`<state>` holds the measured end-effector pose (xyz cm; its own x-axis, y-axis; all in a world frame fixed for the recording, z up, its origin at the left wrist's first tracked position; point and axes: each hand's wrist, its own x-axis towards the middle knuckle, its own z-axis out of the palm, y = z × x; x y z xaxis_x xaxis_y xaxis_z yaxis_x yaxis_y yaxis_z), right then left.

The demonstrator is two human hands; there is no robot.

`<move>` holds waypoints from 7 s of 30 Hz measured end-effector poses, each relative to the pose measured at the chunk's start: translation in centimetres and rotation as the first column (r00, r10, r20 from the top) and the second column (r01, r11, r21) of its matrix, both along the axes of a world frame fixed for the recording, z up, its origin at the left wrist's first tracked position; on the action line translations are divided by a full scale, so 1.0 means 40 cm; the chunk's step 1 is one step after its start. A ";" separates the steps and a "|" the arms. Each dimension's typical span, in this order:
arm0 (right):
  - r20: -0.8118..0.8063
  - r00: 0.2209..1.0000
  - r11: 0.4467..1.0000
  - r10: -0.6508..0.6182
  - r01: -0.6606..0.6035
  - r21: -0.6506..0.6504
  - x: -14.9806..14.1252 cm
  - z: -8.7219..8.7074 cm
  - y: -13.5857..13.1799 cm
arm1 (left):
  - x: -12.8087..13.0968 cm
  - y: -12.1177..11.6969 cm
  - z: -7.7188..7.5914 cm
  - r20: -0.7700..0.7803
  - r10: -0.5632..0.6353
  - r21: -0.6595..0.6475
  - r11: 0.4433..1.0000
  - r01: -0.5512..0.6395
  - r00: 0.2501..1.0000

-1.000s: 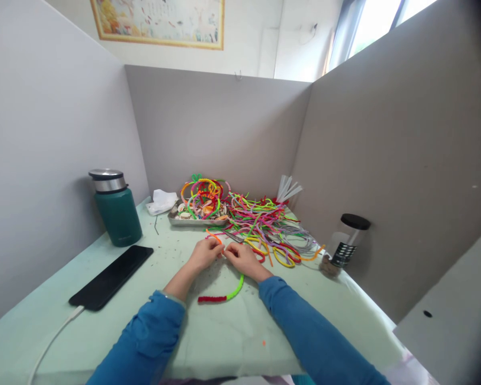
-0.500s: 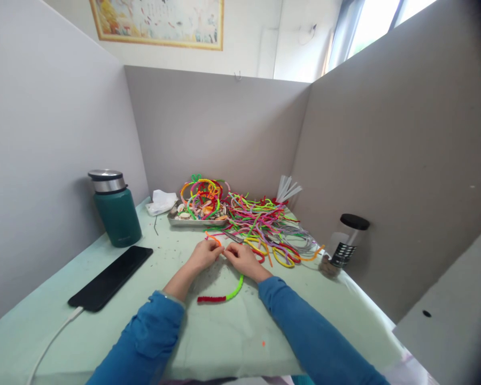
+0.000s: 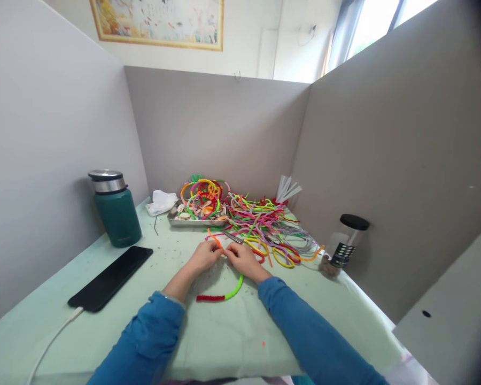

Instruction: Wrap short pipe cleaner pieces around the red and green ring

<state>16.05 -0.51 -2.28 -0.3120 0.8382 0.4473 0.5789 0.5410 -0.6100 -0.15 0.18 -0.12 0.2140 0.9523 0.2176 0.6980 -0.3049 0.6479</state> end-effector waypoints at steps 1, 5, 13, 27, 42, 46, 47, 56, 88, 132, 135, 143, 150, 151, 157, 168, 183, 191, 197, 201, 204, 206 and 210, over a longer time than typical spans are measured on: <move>0.001 1.000 1.000 0.000 0.000 0.002 0.000 -0.001 0.000 | 0.000 0.001 -0.001 0.002 0.004 -0.006 1.000 -0.004 1.000; 0.005 1.000 1.000 -0.002 0.002 0.014 0.000 -0.002 0.000 | -0.002 0.003 -0.004 0.027 0.010 -0.051 0.999 -0.008 1.000; 0.002 1.000 1.000 -0.010 0.010 -0.005 -0.002 -0.007 0.005 | 0.000 -0.001 0.007 0.055 0.009 -0.080 0.997 -0.005 0.998; 0.027 0.997 0.998 -0.065 0.065 0.002 -0.009 -0.006 0.005 | 0.004 -0.003 0.007 0.005 -0.023 -0.038 0.999 0.023 1.000; -0.006 1.000 1.000 0.004 -0.004 0.027 0.000 -0.005 -0.002 | 0.003 0.004 0.006 -0.010 0.019 -0.043 0.999 -0.019 1.000; -0.021 0.999 0.999 0.032 -0.032 0.022 0.003 -0.005 -0.004 | 0.002 0.005 0.005 0.010 0.010 -0.049 0.999 -0.009 1.000; -0.020 0.999 0.999 0.031 -0.031 0.022 0.003 -0.005 -0.004 | 0.001 0.006 0.003 0.018 0.009 -0.052 0.999 -0.008 1.000; -0.006 1.000 0.993 0.016 -0.015 0.114 -0.002 -0.004 -0.014 | -0.003 0.014 -0.011 0.042 0.005 -0.046 0.999 -0.003 0.999; -0.020 0.999 0.998 0.026 -0.025 0.061 0.000 -0.002 -0.007 | 0.002 0.016 -0.017 0.010 0.015 0.021 1.000 -0.015 1.000; -0.157 0.987 0.998 0.042 -0.049 -0.044 0.003 0.004 -0.005 | 0.010 -0.002 -0.003 -0.036 0.000 0.077 0.997 0.003 0.999; -0.177 0.983 0.997 0.054 -0.064 -0.052 0.004 0.007 -0.009 | 0.008 0.000 0.001 -0.011 0.008 0.086 0.996 -0.007 1.000; -0.148 0.987 0.997 0.059 -0.064 -0.031 0.005 0.009 -0.009 | 0.002 -0.002 0.008 0.028 0.021 0.021 1.000 -0.022 0.999; -0.182 0.983 0.999 0.032 -0.039 -0.033 0.004 -0.002 0.003 | 0.008 -0.011 0.006 -0.001 0.073 0.158 0.985 -0.071 0.997; -0.193 0.981 0.999 0.029 -0.037 -0.037 0.004 -0.004 0.005 | 0.009 -0.013 0.007 0.011 0.069 0.181 0.981 -0.070 0.998; -0.234 0.972 0.997 0.031 -0.046 -0.058 0.005 -0.006 0.009 | 0.009 -0.017 0.008 0.051 0.000 0.259 0.966 -0.013 0.999; -0.191 0.981 0.999 0.041 -0.044 -0.012 0.005 -0.005 0.003 | 0.007 -0.007 0.002 0.009 -0.013 0.259 0.966 0.010 1.000; -0.138 0.990 1.000 0.017 -0.016 0.011 0.001 0.000 -0.003 | 0.005 -0.007 -0.004 0.023 0.016 0.272 0.962 -0.021 1.000; -0.156 0.988 1.000 0.018 -0.018 0.002 0.001 -0.001 -0.001 | 0.004 -0.006 -0.007 -0.008 0.015 0.333 0.943 -0.012 1.000; -0.172 0.985 0.999 0.032 -0.030 0.011 0.001 0.001 -0.002 | 0.004 -0.011 -0.003 -0.009 0.008 0.345 0.939 -0.004 1.000; -0.170 0.985 1.000 0.029 -0.028 0.010 0.000 0.001 -0.002 | 0.007 -0.016 0.003 -0.014 0.010 0.361 0.933 -0.004 1.000; -0.167 0.986 1.000 0.026 -0.026 0.006 -0.001 0.000 -0.002 | 0.008 -0.019 0.006 -0.022 0.022 0.365 0.931 -0.012 1.000; -0.167 0.986 1.000 0.022 -0.022 0.003 -0.001 -0.001 -0.001 | 0.008 -0.019 0.006 -0.026 0.023 0.369 0.929 -0.011 0.999; -0.168 0.986 1.000 0.020 -0.020 0.002 -0.001 -0.002 0.000 | 0.007 -0.016 0.002 -0.030 0.014 0.382 0.924 -0.001 0.999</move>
